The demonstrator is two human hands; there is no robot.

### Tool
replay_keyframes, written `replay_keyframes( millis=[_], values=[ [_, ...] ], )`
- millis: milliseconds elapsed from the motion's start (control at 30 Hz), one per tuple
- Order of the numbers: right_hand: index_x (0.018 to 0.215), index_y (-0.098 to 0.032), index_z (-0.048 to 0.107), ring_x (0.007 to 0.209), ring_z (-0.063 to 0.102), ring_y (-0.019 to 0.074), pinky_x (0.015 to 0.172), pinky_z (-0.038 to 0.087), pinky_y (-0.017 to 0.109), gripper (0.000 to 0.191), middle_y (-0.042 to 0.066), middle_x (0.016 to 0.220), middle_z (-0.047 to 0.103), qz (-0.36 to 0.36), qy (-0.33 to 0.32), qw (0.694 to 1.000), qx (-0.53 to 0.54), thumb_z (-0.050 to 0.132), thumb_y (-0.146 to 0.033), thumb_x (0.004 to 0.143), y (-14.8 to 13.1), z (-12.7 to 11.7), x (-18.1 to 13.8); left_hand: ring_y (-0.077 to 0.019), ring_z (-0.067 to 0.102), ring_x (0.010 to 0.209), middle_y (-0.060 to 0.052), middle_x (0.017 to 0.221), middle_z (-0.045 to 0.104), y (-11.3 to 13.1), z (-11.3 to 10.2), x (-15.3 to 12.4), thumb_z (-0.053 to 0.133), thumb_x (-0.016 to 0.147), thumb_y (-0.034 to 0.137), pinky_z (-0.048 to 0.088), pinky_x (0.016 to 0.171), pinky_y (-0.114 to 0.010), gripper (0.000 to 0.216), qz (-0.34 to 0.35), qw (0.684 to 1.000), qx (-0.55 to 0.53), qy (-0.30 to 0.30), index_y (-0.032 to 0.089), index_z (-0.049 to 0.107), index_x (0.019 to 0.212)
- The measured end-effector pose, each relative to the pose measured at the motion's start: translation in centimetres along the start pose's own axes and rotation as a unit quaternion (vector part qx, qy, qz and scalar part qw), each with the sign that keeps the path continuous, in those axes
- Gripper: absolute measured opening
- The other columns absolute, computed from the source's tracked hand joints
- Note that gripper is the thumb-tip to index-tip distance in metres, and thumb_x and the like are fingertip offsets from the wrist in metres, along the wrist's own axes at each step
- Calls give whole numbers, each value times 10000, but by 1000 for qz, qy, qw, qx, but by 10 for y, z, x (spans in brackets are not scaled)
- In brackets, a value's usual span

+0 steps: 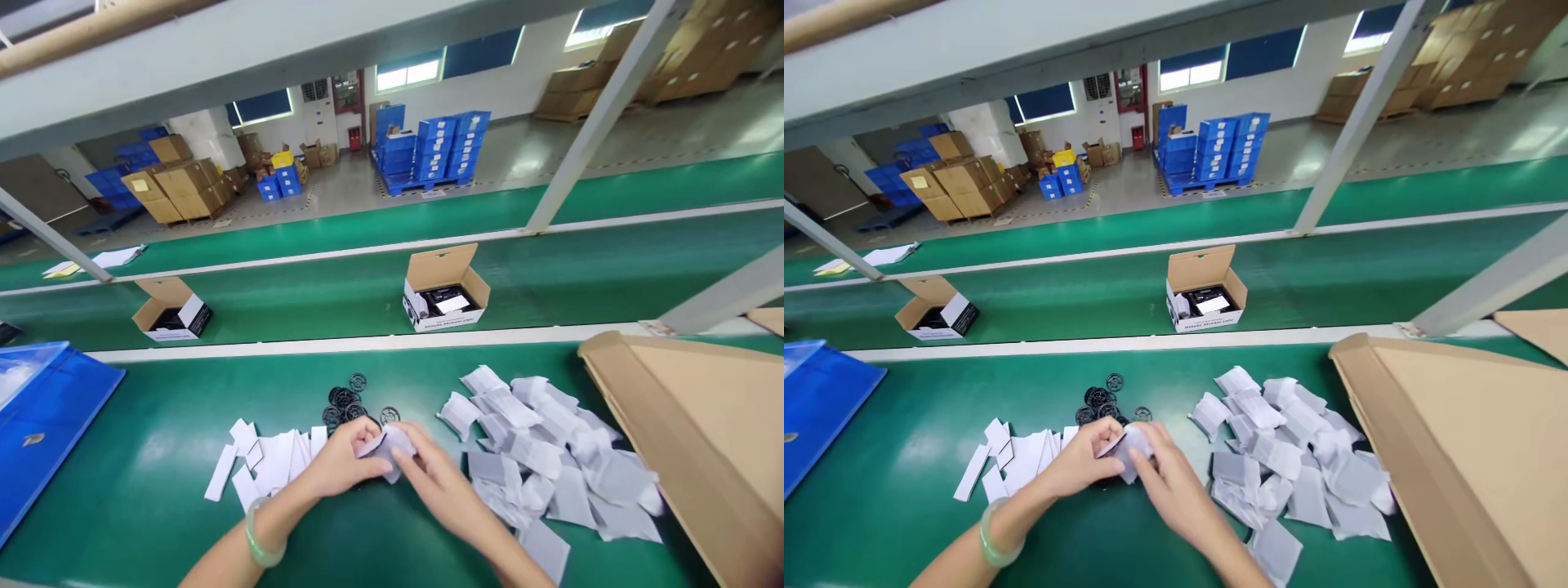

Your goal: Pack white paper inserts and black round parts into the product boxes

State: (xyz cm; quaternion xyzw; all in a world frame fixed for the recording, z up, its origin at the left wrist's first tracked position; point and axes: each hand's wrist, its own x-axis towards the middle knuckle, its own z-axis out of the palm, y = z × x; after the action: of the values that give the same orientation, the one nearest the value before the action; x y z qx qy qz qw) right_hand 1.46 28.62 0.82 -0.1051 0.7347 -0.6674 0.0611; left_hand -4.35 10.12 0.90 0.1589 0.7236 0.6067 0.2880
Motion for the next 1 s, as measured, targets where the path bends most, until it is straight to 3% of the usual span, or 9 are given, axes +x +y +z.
replay_keyframes(
  millis=[67,133,233,333,467,633,733,833,1000],
  values=[
    [1179,-205,557,1067,513,283,948,426,395,331,89,1126,541,-24,-22,999,-21,377,-438,1027,-4,5,-1,-151,402,691,13,717,449,-6,7,-4,794,624,441,322,646,-282,419,3,999,-42,-2,181,484,735],
    [1194,-208,550,1011,548,261,870,479,359,323,87,1139,534,-23,-46,998,-26,354,-406,1030,-1,2,3,-158,433,722,4,734,479,-8,3,-9,797,634,479,345,674,-278,434,-12,998,-60,17,170,512,742],
    [1164,-180,556,910,584,252,755,512,338,269,100,1103,551,-44,-8,991,-125,400,-313,990,10,-6,23,-125,432,650,8,739,513,-4,-14,-15,805,612,556,324,584,-239,518,-48,988,-112,91,164,558,844],
    [1158,-146,564,979,564,280,870,470,378,224,122,1102,568,-34,19,949,-314,500,-189,947,19,0,60,-79,371,520,35,634,497,3,-34,-23,805,611,586,278,505,-216,542,-62,970,-178,152,158,539,814],
    [1179,-120,579,1049,527,306,915,452,370,262,133,1138,566,21,-54,881,-469,667,-175,939,16,29,106,-69,379,478,19,598,564,9,-72,-39,791,660,552,289,489,-202,488,-17,963,-140,229,155,549,808],
    [1096,-116,613,1024,545,315,896,453,370,213,147,1086,584,11,-87,872,-481,661,-104,889,27,49,121,-115,445,498,12,602,581,13,-167,-63,698,748,515,314,463,-215,425,27,938,58,341,152,625,958],
    [1019,-144,619,941,584,287,844,458,356,169,121,995,608,9,-97,896,-432,520,-113,885,48,39,122,-185,594,699,-46,849,694,18,-248,-71,650,767,423,460,628,-268,354,47,873,238,423,160,659,1003],
    [961,-170,621,765,600,285,709,479,368,238,85,854,616,4,-100,935,-340,418,-257,873,63,23,123,-234,619,995,-50,1060,709,24,-328,-67,599,785,307,464,892,-304,280,-18,795,388,467,171,669,1020],
    [912,-211,641,725,604,293,657,508,342,430,53,748,621,7,-74,979,-190,415,-575,872,60,2,122,-261,644,949,-93,997,731,25,-420,-33,593,794,199,473,815,-301,234,-147,740,424,501,158,692,1002]
  ],
)
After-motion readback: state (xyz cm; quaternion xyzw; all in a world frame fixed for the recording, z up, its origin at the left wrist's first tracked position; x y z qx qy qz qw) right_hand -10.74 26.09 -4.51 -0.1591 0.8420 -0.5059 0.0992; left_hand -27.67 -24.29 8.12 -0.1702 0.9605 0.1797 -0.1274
